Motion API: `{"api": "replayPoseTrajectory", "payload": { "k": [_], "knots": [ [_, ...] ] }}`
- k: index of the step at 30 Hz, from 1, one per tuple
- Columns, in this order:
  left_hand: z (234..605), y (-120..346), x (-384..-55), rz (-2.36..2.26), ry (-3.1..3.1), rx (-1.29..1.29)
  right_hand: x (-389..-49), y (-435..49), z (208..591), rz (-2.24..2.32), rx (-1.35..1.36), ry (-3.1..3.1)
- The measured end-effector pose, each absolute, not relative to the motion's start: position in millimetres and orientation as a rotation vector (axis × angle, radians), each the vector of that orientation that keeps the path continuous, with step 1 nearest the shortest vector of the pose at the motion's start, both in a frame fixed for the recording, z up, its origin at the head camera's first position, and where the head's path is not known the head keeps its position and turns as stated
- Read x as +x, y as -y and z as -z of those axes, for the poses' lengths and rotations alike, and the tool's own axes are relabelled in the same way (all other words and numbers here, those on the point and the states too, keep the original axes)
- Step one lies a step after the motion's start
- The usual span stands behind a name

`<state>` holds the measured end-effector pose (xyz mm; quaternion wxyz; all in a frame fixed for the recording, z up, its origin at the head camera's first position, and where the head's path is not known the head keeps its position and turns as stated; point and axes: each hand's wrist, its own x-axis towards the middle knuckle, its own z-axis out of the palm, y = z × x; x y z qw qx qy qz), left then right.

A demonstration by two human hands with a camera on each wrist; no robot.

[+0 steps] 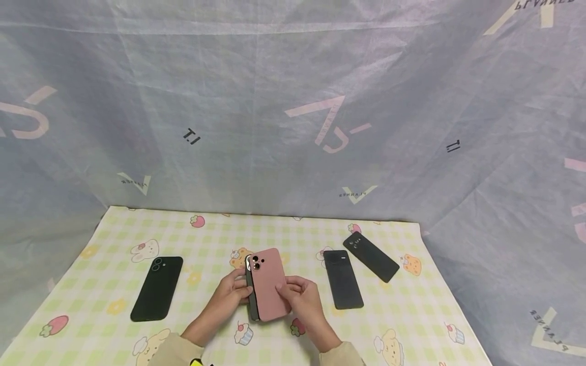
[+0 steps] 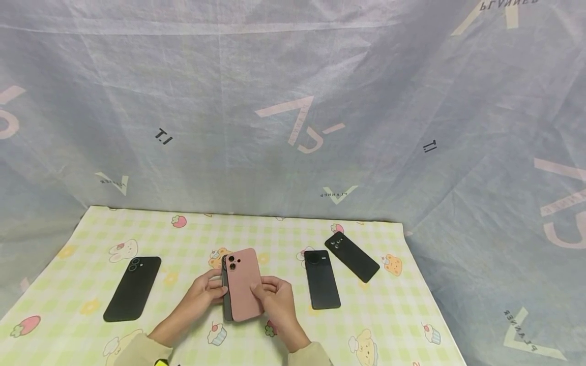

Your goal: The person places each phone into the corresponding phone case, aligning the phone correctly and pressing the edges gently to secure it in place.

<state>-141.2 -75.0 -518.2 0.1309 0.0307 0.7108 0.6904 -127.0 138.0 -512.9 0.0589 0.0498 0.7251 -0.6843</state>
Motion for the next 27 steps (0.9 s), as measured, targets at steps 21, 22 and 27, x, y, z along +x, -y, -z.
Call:
{"api": "replayPoseTrajectory", "payload": {
  "k": [21,22,27],
  "knots": [
    [515.4,72.5,-138.2,-2.028,-2.048,0.095,-123.4,-134.4,518.8,1.763,0.065,-2.667],
    [515.6,72.4,-138.3,-2.027,-2.046,0.105,-123.5,-134.3,518.9,1.773,0.061,-2.652],
    [515.8,72.2,-138.7,-2.021,-2.045,0.119,-123.2,-134.6,519.4,1.825,0.042,-2.592]
  ]
}}
